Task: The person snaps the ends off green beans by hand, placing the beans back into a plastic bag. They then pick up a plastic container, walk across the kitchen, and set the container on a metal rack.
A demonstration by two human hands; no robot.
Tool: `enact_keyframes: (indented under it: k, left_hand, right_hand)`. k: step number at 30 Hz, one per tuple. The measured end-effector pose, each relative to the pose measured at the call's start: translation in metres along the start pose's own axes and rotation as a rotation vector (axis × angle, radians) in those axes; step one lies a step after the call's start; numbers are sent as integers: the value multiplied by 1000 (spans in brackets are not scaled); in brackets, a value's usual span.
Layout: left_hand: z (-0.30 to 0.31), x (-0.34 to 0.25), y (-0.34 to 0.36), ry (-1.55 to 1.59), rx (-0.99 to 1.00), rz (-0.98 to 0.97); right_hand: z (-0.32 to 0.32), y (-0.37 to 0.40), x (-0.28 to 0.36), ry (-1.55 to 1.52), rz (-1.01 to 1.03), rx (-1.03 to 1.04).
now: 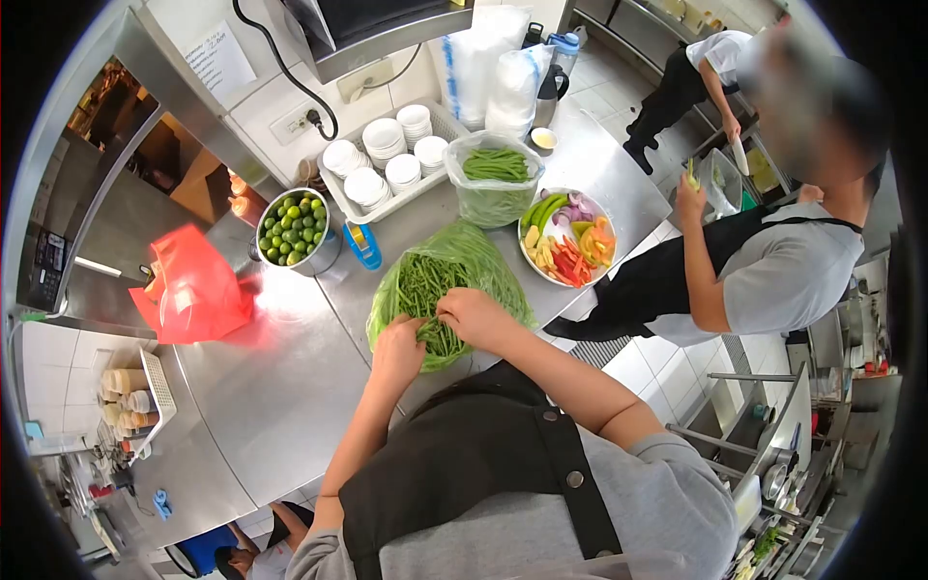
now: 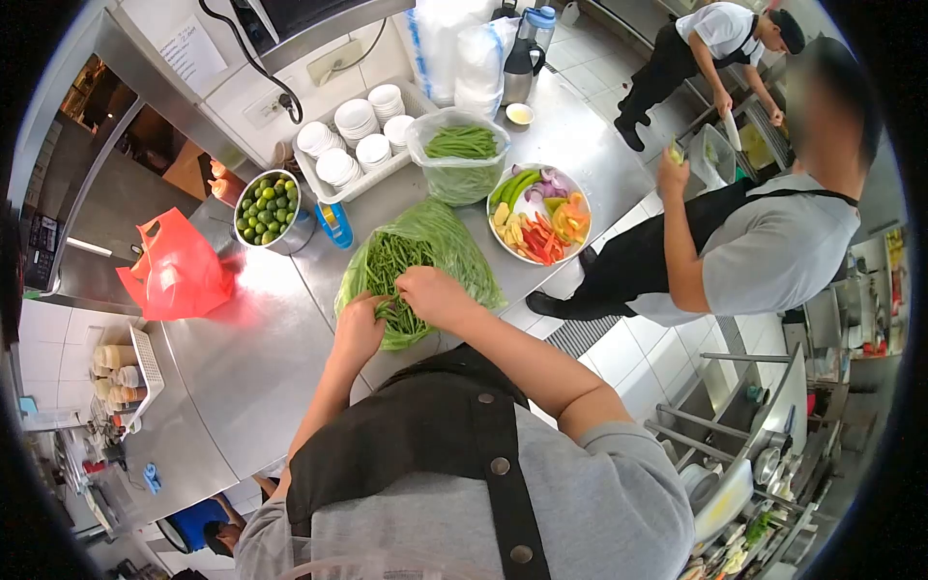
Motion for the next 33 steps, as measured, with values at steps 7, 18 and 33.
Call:
enact_keyframes:
  k: [7, 18, 33]
  left_hand:
    - [5, -13, -1, -45, 38, 33]
    - [3, -2, 2, -128, 98, 5]
    - [31, 10, 3, 287, 48, -125]
  right_hand:
    - [-9, 1, -8, 210, -17, 6]
    - [-16, 6, -12, 173, 1, 197]
    - [19, -6, -14, -974, -333, 433]
Point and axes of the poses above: each hand's wrist, its own y-axis away from the middle knuckle, its own z-axis out of the back of the hand, x = y × z, the point moved 1 cm from there along -y, towards the middle knuckle, and after that the axes turned 12 degrees about -z, right-handed, at the moved point
